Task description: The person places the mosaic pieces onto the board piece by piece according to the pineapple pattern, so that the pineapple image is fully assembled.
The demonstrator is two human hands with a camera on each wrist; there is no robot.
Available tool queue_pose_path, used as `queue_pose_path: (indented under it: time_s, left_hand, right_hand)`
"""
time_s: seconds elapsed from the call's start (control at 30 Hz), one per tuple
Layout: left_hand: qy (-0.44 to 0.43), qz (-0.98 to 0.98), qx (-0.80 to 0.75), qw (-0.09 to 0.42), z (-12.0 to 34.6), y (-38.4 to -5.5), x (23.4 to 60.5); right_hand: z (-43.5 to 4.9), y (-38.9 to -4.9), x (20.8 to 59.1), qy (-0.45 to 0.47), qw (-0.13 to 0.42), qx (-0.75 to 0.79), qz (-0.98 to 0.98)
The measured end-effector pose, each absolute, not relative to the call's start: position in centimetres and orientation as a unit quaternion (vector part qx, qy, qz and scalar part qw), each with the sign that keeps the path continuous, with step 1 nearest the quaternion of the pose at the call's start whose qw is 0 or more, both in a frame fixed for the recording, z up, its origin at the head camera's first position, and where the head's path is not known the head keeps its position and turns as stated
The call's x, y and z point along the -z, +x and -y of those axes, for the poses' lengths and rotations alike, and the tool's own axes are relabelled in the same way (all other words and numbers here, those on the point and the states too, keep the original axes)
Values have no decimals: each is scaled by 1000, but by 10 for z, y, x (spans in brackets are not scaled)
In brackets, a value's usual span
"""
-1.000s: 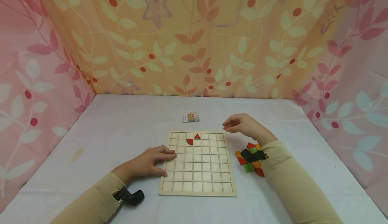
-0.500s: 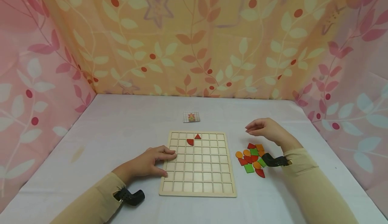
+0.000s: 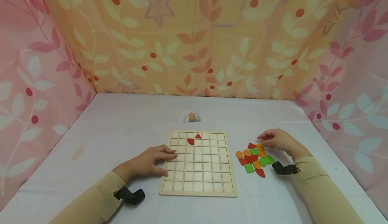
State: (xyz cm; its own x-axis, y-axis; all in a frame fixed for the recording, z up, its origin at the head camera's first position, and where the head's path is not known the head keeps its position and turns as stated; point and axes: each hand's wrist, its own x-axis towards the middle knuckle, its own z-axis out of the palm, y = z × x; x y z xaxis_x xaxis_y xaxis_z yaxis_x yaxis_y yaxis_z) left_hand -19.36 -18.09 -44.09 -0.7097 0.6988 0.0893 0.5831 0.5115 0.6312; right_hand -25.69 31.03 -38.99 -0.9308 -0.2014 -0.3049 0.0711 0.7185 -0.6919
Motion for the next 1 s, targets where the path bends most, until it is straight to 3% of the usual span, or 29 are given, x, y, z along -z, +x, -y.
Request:
queue_pose_path:
  time_s: [1.0]
  left_hand:
    - [374,-863,-331,81,181,-195,442]
  right_hand:
    - [-309,-261,403,-58,220,325,-918]
